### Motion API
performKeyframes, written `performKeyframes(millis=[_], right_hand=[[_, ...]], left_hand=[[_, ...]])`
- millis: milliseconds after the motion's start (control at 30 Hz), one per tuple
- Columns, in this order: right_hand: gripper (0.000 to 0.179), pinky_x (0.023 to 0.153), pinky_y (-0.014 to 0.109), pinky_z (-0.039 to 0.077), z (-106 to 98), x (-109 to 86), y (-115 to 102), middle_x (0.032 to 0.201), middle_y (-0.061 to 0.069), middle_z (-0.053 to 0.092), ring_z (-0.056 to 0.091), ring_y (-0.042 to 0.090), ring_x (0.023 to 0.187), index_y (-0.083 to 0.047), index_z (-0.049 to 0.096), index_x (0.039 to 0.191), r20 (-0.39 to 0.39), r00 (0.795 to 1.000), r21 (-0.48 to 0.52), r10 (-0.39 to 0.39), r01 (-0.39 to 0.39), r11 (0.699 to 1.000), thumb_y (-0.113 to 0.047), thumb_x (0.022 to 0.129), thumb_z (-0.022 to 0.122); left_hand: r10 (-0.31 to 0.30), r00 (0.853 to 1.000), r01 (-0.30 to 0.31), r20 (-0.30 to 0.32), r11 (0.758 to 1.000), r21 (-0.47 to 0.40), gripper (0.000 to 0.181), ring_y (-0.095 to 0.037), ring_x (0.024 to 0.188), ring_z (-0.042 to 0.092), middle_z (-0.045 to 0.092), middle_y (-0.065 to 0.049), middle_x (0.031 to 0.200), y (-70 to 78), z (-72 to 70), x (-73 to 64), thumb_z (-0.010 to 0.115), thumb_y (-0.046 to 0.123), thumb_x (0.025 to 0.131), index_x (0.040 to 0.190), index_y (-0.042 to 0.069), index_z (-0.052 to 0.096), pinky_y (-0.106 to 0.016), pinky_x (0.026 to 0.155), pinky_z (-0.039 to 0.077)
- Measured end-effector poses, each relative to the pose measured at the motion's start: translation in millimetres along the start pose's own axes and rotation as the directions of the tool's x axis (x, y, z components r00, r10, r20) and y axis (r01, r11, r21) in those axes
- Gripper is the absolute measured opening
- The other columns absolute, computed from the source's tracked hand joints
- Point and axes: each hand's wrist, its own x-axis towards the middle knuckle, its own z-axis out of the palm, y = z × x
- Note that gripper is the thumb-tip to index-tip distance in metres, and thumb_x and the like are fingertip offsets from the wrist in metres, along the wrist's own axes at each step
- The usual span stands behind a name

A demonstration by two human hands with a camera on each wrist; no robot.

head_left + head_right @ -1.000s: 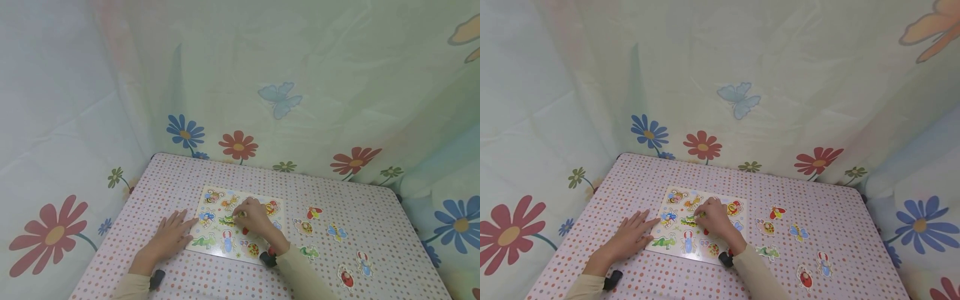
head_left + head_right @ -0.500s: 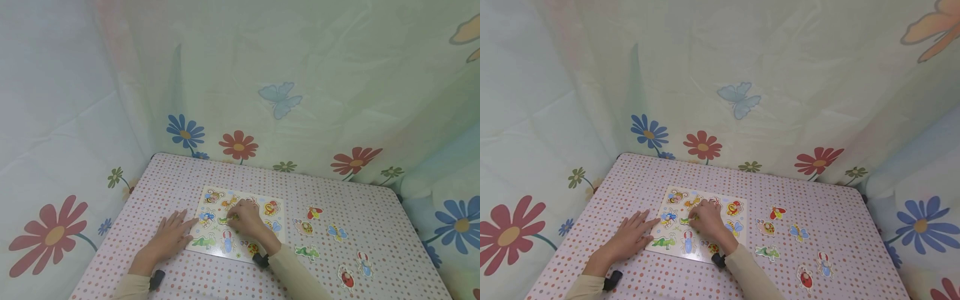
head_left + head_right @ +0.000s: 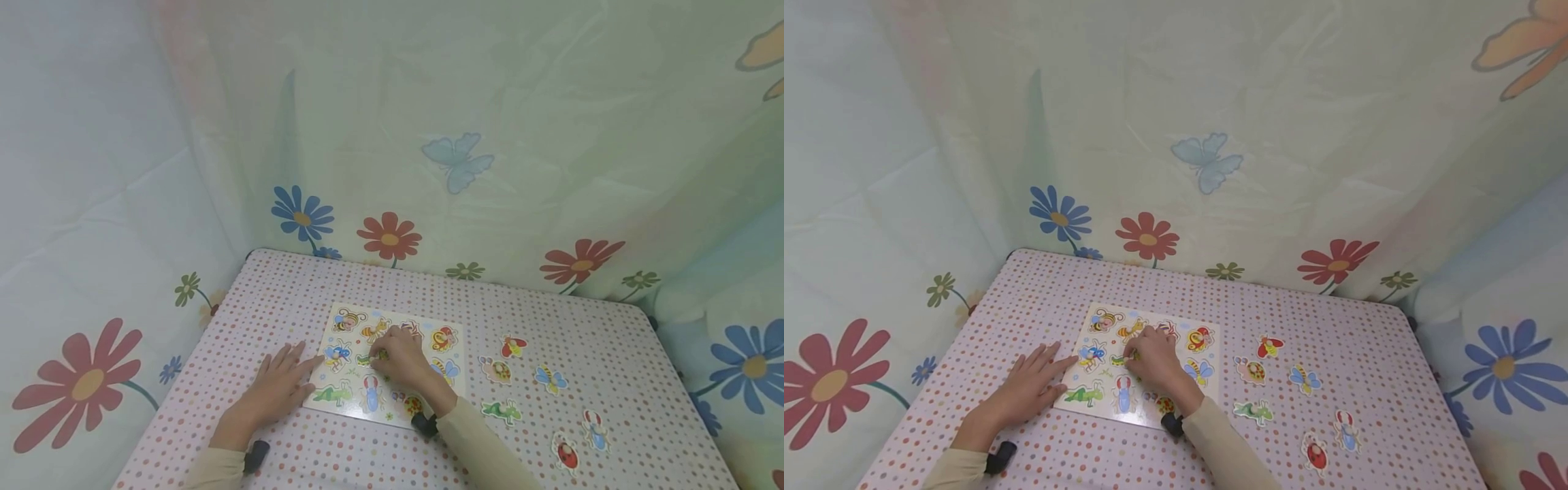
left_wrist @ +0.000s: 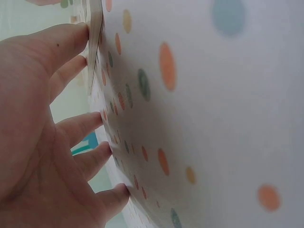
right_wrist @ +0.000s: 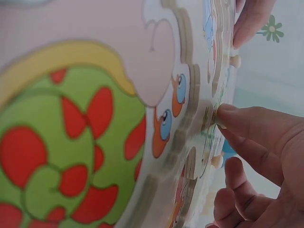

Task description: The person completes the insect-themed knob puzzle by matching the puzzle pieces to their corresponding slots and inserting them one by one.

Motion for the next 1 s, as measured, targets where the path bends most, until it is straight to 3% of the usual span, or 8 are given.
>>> performKeyframes(millis=[333, 567, 767, 900, 1000], right_hand=[[0.012, 0.089, 0.050, 0.037, -6, -1.5, 1, 0.098, -0.006, 0.059, 0.049, 0.015, 0.094, -0.023, 0.077, 0.097, 0.016, 1.000, 0.002, 0.008, -0.008, 1.000, -0.026, 0.086, 0.080], [0.012, 0.072, 0.042, 0.037, -26, -10.2, 8, 0.092, -0.001, 0.063, 0.055, 0.019, 0.087, -0.017, 0.077, 0.097, -0.064, 0.998, 0.058, -0.021, 0.025, 0.998, -0.017, 0.085, 0.080], [0.012, 0.075, 0.045, 0.041, -47, -25.1, 23, 0.092, -0.001, 0.064, 0.055, 0.018, 0.085, -0.014, 0.077, 0.098, -0.131, 0.991, 0.123, 0.034, -0.018, 0.992, -0.014, 0.086, 0.080], [0.016, 0.076, 0.051, 0.038, -59, -36.6, 37, 0.094, 0.002, 0.065, 0.058, 0.023, 0.087, -0.014, 0.078, 0.101, -0.176, 0.983, 0.117, 0.057, -0.036, 0.992, -0.013, 0.085, 0.081], [0.017, 0.074, 0.049, 0.037, -67, -44.5, 49, 0.095, 0.004, 0.066, 0.058, 0.027, 0.088, -0.012, 0.077, 0.101, -0.202, 0.977, 0.107, 0.074, -0.053, 0.993, -0.013, 0.085, 0.081]], left_hand=[[0.003, 1.000, -0.003, 0.001, 1.000, -0.010, 0.053, -0.042, 0.149, 0.012, 0.021, -0.015, 0.164, 0.6, 0.4, -0.2, 0.059, 0.035, 0.101, 0.152, 0.028, 0.046, -0.067, 0.116, 0.006], [0.007, 1.000, -0.006, 0.006, 1.000, -0.010, 0.052, -0.042, 0.149, 0.012, 0.021, -0.015, 0.164, 1.8, -1.9, -1.0, 0.059, 0.035, 0.102, 0.152, 0.028, 0.046, -0.067, 0.116, 0.006], [0.010, 1.000, -0.010, 0.005, 1.000, -0.012, 0.053, -0.042, 0.149, 0.012, 0.021, -0.015, 0.164, 2.1, -3.1, -1.7, 0.059, 0.034, 0.102, 0.152, 0.028, 0.045, -0.067, 0.116, 0.006], [0.010, 1.000, -0.009, 0.005, 1.000, -0.009, 0.053, -0.042, 0.149, 0.012, 0.021, -0.015, 0.164, 1.9, -2.7, -1.8, 0.059, 0.034, 0.102, 0.152, 0.028, 0.045, -0.068, 0.115, 0.006], [0.005, 1.000, -0.005, 0.005, 1.000, -0.002, 0.053, -0.042, 0.149, 0.012, 0.021, -0.015, 0.164, 1.2, -1.7, -1.5, 0.058, 0.036, 0.102, 0.152, 0.029, 0.045, -0.067, 0.116, 0.006]])
